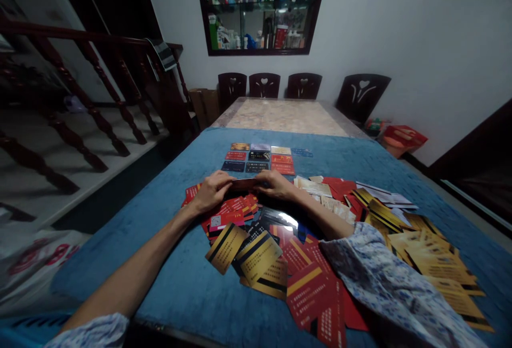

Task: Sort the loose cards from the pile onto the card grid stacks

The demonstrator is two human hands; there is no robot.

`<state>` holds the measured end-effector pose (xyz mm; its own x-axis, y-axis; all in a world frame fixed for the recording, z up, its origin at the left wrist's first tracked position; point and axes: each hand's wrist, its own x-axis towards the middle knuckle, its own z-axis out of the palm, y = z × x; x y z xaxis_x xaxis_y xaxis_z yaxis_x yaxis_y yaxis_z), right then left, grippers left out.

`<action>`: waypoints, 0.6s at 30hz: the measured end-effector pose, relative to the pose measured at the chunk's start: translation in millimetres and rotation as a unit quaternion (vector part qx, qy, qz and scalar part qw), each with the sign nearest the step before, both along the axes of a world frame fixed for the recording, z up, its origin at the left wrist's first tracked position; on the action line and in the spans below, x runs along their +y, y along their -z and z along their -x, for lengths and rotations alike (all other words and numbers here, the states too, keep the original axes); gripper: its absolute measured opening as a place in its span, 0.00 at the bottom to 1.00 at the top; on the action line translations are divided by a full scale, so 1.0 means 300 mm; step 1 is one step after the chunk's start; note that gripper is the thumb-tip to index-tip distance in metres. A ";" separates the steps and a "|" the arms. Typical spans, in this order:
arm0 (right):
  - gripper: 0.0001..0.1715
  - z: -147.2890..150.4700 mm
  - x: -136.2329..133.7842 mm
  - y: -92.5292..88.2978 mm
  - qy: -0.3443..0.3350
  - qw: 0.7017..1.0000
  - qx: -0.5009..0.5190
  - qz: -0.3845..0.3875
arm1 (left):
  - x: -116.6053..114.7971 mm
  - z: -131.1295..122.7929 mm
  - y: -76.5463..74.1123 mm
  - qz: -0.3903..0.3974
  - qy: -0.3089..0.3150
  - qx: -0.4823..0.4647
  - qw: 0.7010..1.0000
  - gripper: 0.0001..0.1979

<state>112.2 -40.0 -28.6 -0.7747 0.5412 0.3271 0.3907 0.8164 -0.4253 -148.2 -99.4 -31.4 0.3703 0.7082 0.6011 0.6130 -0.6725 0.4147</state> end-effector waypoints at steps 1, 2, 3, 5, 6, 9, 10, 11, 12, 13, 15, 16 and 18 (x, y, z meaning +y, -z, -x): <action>0.10 0.001 0.002 0.004 0.000 1.000 0.000 0.001 | 0.000 0.000 0.002 0.002 -0.004 -0.004 1.000 0.11; 0.09 0.003 0.003 0.008 0.001 1.000 0.001 0.001 | 0.000 0.001 0.003 0.004 -0.007 -0.006 1.000 0.11; 0.09 0.005 0.005 0.011 0.001 1.000 0.002 -0.001 | 0.000 0.001 0.004 0.006 -0.010 -0.007 1.000 0.11; 0.08 0.009 0.009 0.019 -0.003 1.000 0.002 -0.005 | 0.000 0.001 0.007 0.010 -0.013 -0.008 1.000 0.10; 0.08 0.011 0.012 0.023 -0.006 1.000 0.001 -0.007 | 0.000 0.000 0.007 0.012 -0.014 -0.008 1.000 0.10; 0.08 0.014 0.018 0.033 -0.012 1.000 -0.002 -0.020 | 0.000 -0.003 0.007 0.013 -0.017 -0.009 1.000 0.10; 0.08 0.015 0.019 0.034 -0.011 1.000 -0.002 -0.025 | -0.001 -0.004 0.006 0.014 -0.019 -0.010 1.000 0.10; 0.08 0.015 0.019 0.035 -0.008 1.000 0.000 -0.030 | -0.001 -0.005 0.005 0.014 -0.021 -0.010 1.000 0.10; 0.09 0.015 0.019 0.034 -0.003 0.999 0.005 -0.034 | -0.002 -0.006 0.004 0.015 -0.024 -0.010 1.000 0.10; 0.09 0.015 0.018 0.033 0.003 0.999 0.012 -0.037 | -0.002 -0.007 0.003 0.016 -0.026 -0.011 0.999 0.10; 0.08 0.014 0.016 0.028 0.015 0.998 0.033 -0.043 | -0.003 -0.008 0.003 0.018 -0.030 -0.016 0.999 0.10; 0.07 0.013 0.015 0.026 0.020 0.998 0.047 -0.045 | -0.002 -0.007 0.004 0.019 -0.031 -0.020 0.999 0.10; 0.05 0.012 0.013 0.021 0.027 0.995 0.081 -0.044 | -0.001 -0.006 0.007 0.023 -0.032 -0.027 0.999 0.09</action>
